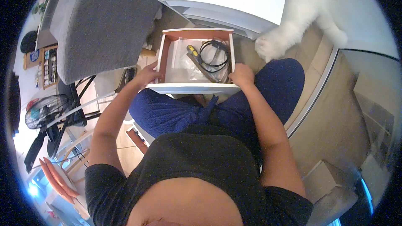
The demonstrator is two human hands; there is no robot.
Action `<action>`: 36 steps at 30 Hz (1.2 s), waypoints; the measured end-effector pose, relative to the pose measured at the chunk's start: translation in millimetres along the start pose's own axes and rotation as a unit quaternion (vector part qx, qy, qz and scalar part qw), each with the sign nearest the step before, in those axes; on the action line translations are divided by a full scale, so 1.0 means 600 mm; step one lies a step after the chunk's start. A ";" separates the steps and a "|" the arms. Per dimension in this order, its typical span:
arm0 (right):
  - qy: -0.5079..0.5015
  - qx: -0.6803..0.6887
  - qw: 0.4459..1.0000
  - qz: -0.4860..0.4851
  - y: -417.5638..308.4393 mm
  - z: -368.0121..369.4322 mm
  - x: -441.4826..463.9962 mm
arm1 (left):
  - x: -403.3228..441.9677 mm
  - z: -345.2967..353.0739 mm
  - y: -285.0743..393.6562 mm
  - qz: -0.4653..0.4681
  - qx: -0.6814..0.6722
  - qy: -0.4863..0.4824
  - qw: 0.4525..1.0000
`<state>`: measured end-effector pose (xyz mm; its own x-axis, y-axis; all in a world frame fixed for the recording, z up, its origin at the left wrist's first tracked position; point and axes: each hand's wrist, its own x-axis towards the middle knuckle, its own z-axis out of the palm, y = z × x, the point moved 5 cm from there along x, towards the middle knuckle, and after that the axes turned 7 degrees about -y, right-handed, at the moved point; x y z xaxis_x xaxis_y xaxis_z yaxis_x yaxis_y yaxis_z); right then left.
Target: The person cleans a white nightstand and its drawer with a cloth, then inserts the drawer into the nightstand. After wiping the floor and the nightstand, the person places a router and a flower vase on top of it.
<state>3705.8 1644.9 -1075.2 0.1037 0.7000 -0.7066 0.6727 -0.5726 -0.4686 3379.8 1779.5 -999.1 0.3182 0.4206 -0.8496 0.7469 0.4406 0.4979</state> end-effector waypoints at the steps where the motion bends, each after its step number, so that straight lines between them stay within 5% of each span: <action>1: 0.006 -0.011 1.000 0.009 0.010 -0.005 -0.003 | 0.013 0.009 0.005 0.018 -0.018 -0.006 1.000; 16: 0.140 0.038 0.983 0.110 0.048 0.031 -0.065 | 0.160 0.013 0.021 0.094 0.125 -0.063 0.986; 36: 0.138 0.058 0.980 0.135 0.036 0.064 -0.018 | 0.207 -0.035 0.034 0.120 0.110 -0.039 0.986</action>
<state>3691.2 1608.4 -1097.8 0.4709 0.5961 -0.6503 0.5077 -0.7860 -0.3528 3422.4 1857.8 -1090.9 0.5392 0.4255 -0.7268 0.7502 0.1495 0.6441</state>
